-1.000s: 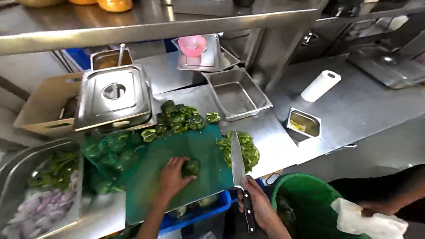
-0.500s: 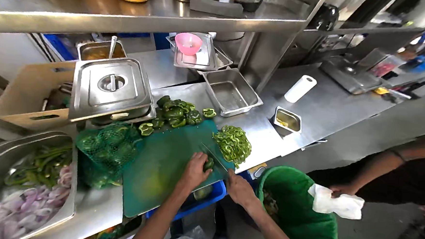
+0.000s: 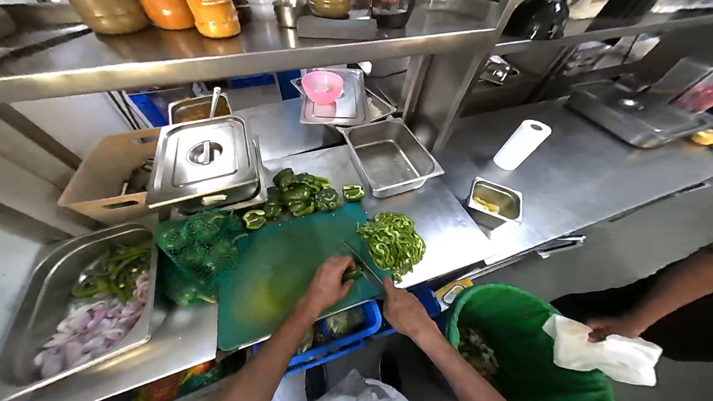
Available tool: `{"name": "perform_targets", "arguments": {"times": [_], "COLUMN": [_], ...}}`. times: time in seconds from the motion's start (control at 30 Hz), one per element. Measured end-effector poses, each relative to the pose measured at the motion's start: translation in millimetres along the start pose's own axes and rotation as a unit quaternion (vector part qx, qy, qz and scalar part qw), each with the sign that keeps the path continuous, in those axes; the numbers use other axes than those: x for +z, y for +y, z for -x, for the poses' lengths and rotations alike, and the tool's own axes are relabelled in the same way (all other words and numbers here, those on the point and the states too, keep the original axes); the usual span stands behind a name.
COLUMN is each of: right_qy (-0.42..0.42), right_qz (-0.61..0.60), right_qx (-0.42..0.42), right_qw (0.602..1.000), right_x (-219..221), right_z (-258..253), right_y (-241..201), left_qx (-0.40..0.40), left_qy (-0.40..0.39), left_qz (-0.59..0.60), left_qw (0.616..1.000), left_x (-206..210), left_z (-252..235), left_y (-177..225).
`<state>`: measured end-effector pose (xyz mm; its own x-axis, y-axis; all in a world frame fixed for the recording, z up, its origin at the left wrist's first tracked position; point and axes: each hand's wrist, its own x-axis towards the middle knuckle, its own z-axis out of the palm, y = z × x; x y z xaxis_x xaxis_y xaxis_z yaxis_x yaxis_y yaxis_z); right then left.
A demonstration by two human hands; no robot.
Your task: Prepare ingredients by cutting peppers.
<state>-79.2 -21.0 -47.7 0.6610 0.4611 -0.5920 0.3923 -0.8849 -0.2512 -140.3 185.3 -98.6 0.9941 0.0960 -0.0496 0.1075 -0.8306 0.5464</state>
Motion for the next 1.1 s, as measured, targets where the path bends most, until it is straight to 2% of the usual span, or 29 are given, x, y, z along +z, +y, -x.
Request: {"name": "perform_targets", "arguments": {"times": [0.13, 0.3, 0.43, 0.57, 0.63, 0.73, 0.9, 1.03, 1.1], "right_qy": [0.004, -0.008, -0.018, -0.019, -0.024, -0.037, -0.03, -0.045, -0.04], "right_qz": [0.031, 0.029, 0.043, 0.092, 0.099, 0.053, 0.084, 0.054, 0.073], "right_qx": [0.002, 0.001, -0.006, -0.008, -0.006, -0.018, -0.011, -0.015, -0.023], "right_qw": [0.999, 1.0, 0.999, 0.996, 0.995, 0.998, 0.996, 0.997, 0.996], "right_x": [-3.9, 1.7, -4.9, -35.7, -40.2, -17.5, -47.4, -23.0, -39.2], "right_z": [2.7, -3.0, -7.8, 9.7, 12.2, -9.8, 7.9, -12.0, -6.6], "right_y": [1.3, 5.4, 6.3, 5.9, 3.5, 3.4, 2.8, 0.2, 1.2], "left_qx": [0.066, 0.11, 0.122, 0.131, 0.133, 0.139, 0.139, 0.134, 0.127], "left_qy": [0.027, 0.009, -0.083, -0.158, -0.163, -0.15, -0.137, -0.124, -0.122], "left_qz": [-0.021, -0.021, -0.004, -0.003, -0.002, 0.008, 0.021, 0.02, 0.017], "left_qw": [0.997, 0.994, 0.989, 0.979, 0.978, 0.979, 0.981, 0.983, 0.984], "left_x": [17.7, 9.1, -12.2, -27.3, -28.1, -23.5, -20.1, -16.5, -19.1], "left_z": [6.0, 7.4, -5.8, -26.7, -30.0, -30.2, -29.3, -28.7, -27.6], "left_y": [3.7, -7.7, -8.1, 1.9, 2.4, -1.7, -8.2, -8.8, -7.2]}}
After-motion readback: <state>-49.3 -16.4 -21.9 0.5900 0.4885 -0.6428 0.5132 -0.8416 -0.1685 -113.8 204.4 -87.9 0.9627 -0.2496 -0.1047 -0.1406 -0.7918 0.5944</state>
